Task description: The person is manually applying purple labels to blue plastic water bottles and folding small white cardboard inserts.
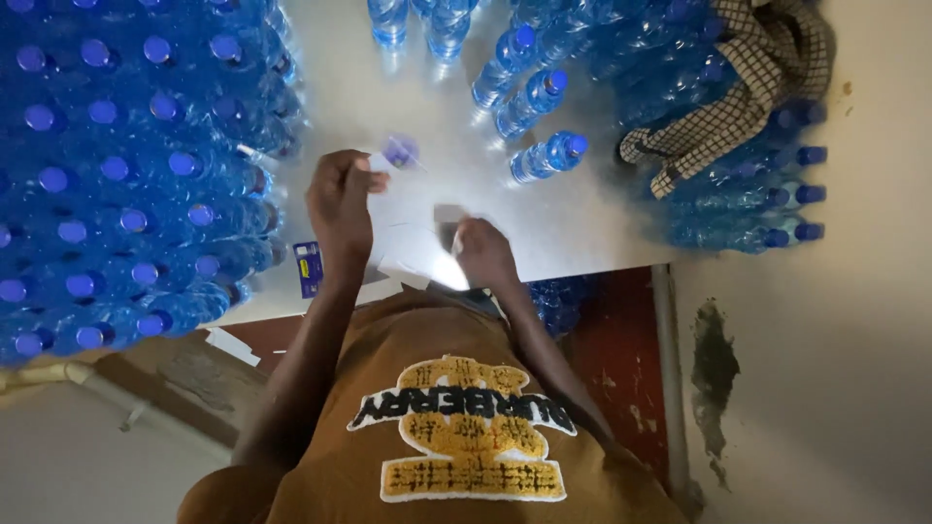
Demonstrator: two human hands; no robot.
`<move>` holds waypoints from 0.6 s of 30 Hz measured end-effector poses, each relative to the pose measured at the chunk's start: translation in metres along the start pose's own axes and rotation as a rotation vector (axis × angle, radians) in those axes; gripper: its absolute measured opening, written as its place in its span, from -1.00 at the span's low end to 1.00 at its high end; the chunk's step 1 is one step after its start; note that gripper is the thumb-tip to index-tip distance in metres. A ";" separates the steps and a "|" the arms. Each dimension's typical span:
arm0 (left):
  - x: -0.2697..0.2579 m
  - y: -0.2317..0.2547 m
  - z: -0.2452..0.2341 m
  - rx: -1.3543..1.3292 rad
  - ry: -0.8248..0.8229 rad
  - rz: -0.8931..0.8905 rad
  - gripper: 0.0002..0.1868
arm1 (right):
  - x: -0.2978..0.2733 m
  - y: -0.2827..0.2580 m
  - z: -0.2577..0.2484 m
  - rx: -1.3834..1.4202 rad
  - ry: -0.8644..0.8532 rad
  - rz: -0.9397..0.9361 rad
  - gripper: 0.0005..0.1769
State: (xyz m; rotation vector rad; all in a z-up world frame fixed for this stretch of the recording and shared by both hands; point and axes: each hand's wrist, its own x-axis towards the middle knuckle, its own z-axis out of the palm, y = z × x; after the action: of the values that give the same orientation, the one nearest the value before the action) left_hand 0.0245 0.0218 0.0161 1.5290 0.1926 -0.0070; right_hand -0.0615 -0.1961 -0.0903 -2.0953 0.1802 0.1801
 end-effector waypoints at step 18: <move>-0.016 -0.127 0.109 0.155 -0.670 0.060 -0.27 | -0.033 0.054 -0.027 0.798 0.667 0.410 -0.77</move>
State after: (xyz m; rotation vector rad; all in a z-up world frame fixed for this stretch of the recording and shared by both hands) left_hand 0.0060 -0.0943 -0.1049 1.6038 -0.3957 -0.4884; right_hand -0.1031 -0.2450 -0.1153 -1.2320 0.9222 -0.3169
